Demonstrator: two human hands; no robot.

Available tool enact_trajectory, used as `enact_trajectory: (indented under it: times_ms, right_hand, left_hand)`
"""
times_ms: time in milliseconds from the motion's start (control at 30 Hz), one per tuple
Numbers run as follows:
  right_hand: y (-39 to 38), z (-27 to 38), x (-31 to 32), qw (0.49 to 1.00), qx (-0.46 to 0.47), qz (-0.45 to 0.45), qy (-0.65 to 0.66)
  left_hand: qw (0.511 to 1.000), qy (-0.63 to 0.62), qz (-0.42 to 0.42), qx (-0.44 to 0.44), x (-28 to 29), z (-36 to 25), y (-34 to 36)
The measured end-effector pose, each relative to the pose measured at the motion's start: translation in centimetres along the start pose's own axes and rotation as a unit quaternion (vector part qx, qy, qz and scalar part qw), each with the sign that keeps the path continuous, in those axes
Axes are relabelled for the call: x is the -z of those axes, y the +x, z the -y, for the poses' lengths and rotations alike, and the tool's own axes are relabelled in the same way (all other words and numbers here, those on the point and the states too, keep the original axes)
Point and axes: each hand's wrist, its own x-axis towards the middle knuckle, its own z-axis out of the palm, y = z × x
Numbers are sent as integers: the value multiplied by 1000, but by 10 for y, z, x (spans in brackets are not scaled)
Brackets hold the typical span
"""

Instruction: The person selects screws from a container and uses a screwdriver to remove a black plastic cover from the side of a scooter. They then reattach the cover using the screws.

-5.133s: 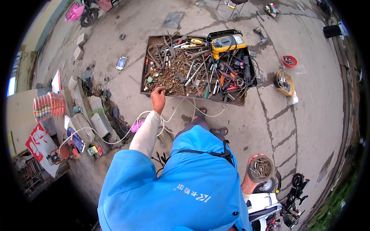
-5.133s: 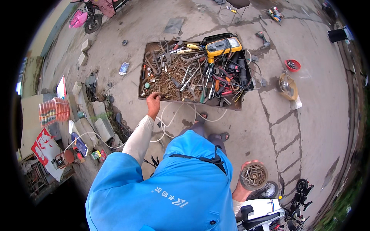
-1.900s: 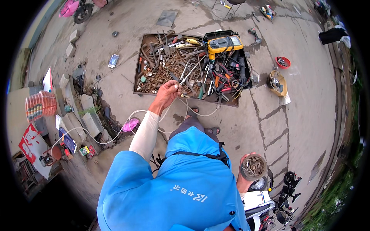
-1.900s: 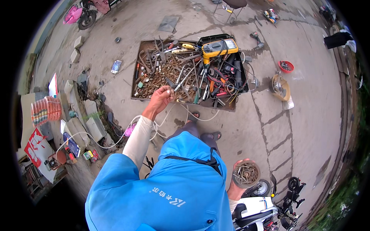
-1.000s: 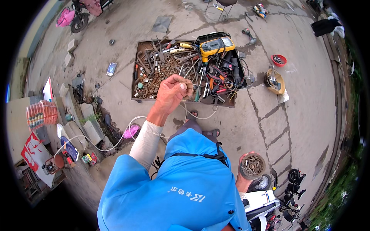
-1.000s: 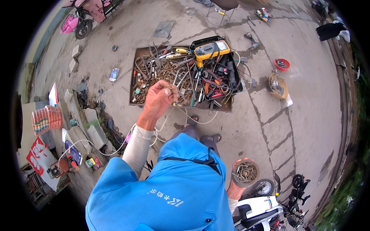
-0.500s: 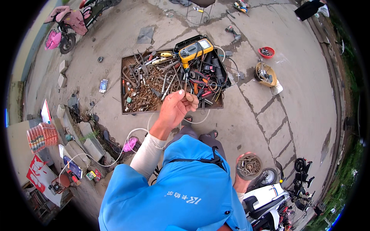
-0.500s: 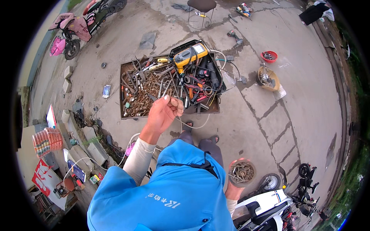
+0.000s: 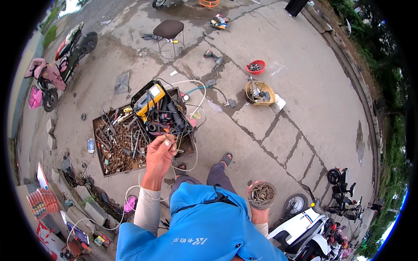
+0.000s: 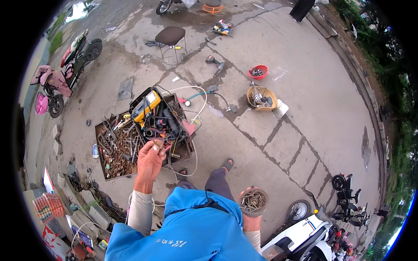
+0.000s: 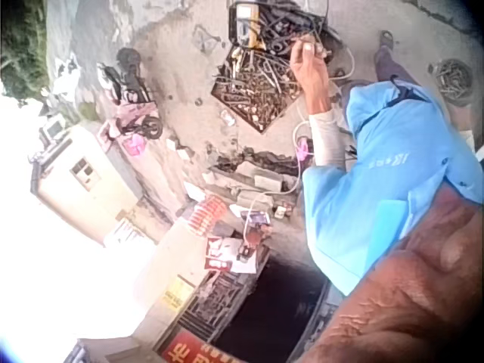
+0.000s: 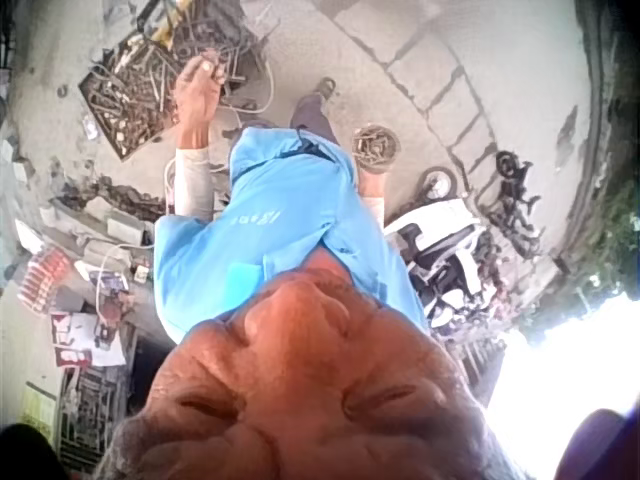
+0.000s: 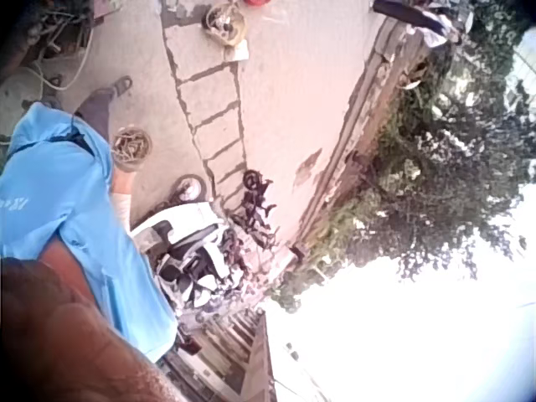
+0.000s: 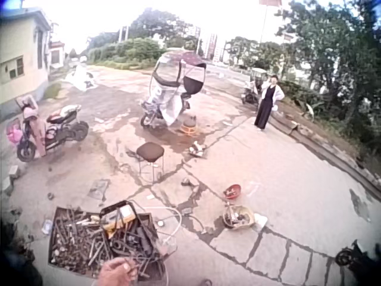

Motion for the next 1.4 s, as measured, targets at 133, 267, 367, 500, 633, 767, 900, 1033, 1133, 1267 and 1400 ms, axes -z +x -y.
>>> enact_trajectory:
  times_ms: [133, 267, 367, 500, 633, 767, 900, 1033, 1133, 1267, 1400]
  right_hand:
    - [57, 50, -6, 1000, -18, 7, 13]
    - [101, 93, -28, 998, -59, -5, 27]
    - [133, 119, -40, 998, -46, -28, 15]
    - [171, 142, -54, 997, -40, -9, 64]
    - [216, 152, -53, 997, -42, -5, 66]
    - [265, 159, -65, 999, -40, -9, 17]
    - [325, 163, -96, 999, -23, -2, 31]
    - [403, 169, -112, 999, -17, -26, 30]
    - [445, 173, -174, 992, -22, -46, 116]
    - [512, 182, -230, 996, 3, -48, 78]
    - [562, 171, -282, 994, -1, -64, 92]
  left_hand:
    - [999, 28, -29, -3, -42, 51, 12]
    - [997, 56, -48, 30, -79, 101, 22]
    - [996, 79, -39, 28, -109, 121, 40]
    - [993, 85, -45, 71, -124, 144, 61]
    - [990, 112, -46, 67, -141, 148, 102]
    - [991, 116, -41, 53, -159, 147, 147]
    - [990, 116, -43, 64, -163, 157, 212]
    - [982, 164, -51, 80, -165, 155, 297]
    - [978, 190, -43, 77, -204, 132, 374]
    - [966, 244, -23, 86, -240, 113, 463]
    - [947, 311, 6, 76, -256, 106, 538]
